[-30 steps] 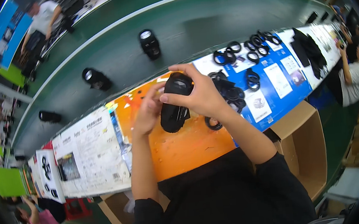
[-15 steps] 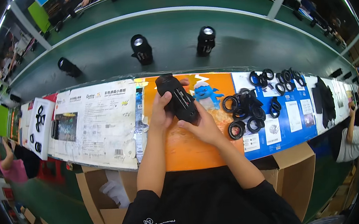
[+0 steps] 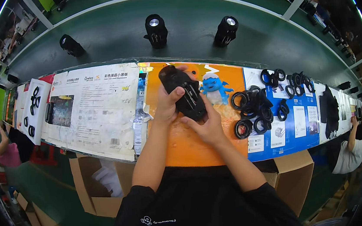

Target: Assembling rubber rings onto a cylindrical electronic component on a factory production line.

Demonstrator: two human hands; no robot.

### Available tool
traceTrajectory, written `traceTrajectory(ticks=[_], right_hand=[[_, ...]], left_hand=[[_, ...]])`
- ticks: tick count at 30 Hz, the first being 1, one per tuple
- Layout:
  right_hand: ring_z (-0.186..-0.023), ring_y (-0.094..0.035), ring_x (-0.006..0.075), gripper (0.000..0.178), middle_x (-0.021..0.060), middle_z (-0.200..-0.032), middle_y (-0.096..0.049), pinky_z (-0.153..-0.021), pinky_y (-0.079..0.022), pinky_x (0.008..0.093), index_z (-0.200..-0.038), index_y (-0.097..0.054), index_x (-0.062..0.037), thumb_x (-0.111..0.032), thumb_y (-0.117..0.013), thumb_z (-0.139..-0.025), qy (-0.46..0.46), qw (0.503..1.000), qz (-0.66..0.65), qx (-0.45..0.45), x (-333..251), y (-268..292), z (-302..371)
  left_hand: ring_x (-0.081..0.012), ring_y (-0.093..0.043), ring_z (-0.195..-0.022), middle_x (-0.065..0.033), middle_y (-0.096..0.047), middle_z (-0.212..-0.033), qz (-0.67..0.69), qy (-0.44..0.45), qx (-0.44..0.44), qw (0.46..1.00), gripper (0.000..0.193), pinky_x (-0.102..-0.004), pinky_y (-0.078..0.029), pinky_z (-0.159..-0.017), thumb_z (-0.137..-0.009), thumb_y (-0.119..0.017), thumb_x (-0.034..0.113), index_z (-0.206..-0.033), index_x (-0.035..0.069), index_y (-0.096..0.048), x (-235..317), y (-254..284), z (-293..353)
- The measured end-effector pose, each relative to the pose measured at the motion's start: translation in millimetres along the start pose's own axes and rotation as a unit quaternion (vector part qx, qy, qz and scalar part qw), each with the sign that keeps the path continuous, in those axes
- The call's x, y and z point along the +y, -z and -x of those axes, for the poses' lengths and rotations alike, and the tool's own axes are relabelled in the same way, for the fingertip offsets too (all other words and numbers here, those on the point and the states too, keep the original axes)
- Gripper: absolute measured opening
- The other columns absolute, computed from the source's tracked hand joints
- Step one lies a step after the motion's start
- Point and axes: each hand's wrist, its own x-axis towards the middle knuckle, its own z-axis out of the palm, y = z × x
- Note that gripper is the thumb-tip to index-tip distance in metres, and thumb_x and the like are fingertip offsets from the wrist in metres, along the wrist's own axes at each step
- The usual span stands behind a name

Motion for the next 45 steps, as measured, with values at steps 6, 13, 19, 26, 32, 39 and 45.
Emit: traceTrajectory(ticks=[6, 13, 19, 26, 32, 39, 45], right_hand=[[-0.130, -0.065, 0.0172, 0.085, 0.0103, -0.146, -0.062, -0.110, -0.057, 0.0344, -0.163, -0.043, 0.0038, -0.009, -0.092, -0.094, -0.044, 0.996, -0.066, -0.044, -7, 11, 0], [-0.131, -0.064, 0.0172, 0.075, 0.0088, -0.143, -0.063, -0.115, -0.052, 0.0352, -0.155, -0.049, 0.0025, -0.008, -0.091, -0.094, -0.059, 0.994, -0.090, -0.025, -10, 7, 2], [-0.133, -0.064, 0.0184, 0.081, 0.0102, -0.146, -0.062, -0.116, -0.052, 0.0356, -0.161, -0.044, 0.0030, -0.007, -0.090, -0.095, -0.039, 0.996, -0.081, -0.013, -12, 5, 0], [-0.127, -0.072, 0.0252, 0.100, 0.0197, -0.144, -0.069, -0.106, -0.058, 0.0368, -0.170, -0.040, -0.0007, -0.009, -0.094, -0.087, 0.026, 0.998, 0.061, 0.007, -4, -1, -4], [-0.135, -0.063, 0.0186, 0.090, 0.0114, -0.149, -0.061, -0.117, -0.053, 0.0358, -0.167, -0.037, 0.0050, -0.005, -0.090, -0.095, -0.018, 1.000, 0.016, -0.020, -7, 7, -1], [-0.138, -0.061, 0.0179, 0.086, 0.0101, -0.151, -0.059, -0.118, -0.053, 0.0367, -0.165, -0.040, 0.0039, -0.005, -0.090, -0.095, -0.010, 1.000, 0.015, -0.004, -2, 7, 0], [-0.139, -0.060, 0.0181, 0.088, 0.0118, -0.154, -0.058, -0.119, -0.052, 0.0368, -0.166, -0.039, 0.0044, -0.005, -0.090, -0.095, -0.027, 0.999, 0.004, -0.025, 0, 10, 1]], left_hand=[[-0.0276, -0.076, -0.108, -0.0138, -0.073, -0.120, -0.019, 0.068, -0.053, 0.996, 0.078, -0.0396, -0.065, -0.096, -0.087, -0.096, 0.041, -0.142, 0.003, -0.057, -12, 5, 3], [-0.0243, -0.075, -0.106, -0.0118, -0.074, -0.116, -0.013, 0.090, -0.051, 0.995, 0.065, -0.0388, -0.063, -0.097, -0.090, -0.093, 0.027, -0.139, 0.002, -0.059, -12, 2, 5], [-0.0233, -0.074, -0.104, -0.0120, -0.074, -0.115, -0.023, 0.079, -0.023, 0.996, 0.062, -0.0382, -0.063, -0.096, -0.090, -0.091, 0.024, -0.139, 0.002, -0.059, -15, -6, 9], [-0.0235, -0.075, -0.103, -0.0126, -0.074, -0.115, -0.011, 0.023, 0.033, 0.999, 0.064, -0.0369, -0.064, -0.093, -0.090, -0.093, 0.028, -0.138, 0.003, -0.060, -8, 2, 0], [-0.0252, -0.077, -0.103, -0.0121, -0.074, -0.116, 0.028, 0.079, -0.034, 0.996, 0.067, -0.0382, -0.065, -0.094, -0.088, -0.095, 0.033, -0.137, 0.004, -0.060, -14, 5, 1], [-0.0268, -0.078, -0.104, -0.0116, -0.073, -0.114, -0.019, 0.072, -0.021, 0.997, 0.068, -0.0397, -0.066, -0.095, -0.087, -0.096, 0.033, -0.138, 0.003, -0.060, -15, -2, 6], [-0.0267, -0.077, -0.105, -0.0130, -0.075, -0.115, 0.004, 0.085, -0.048, 0.995, 0.068, -0.0404, -0.066, -0.096, -0.087, -0.095, 0.030, -0.139, 0.003, -0.060, -14, 0, 7]])
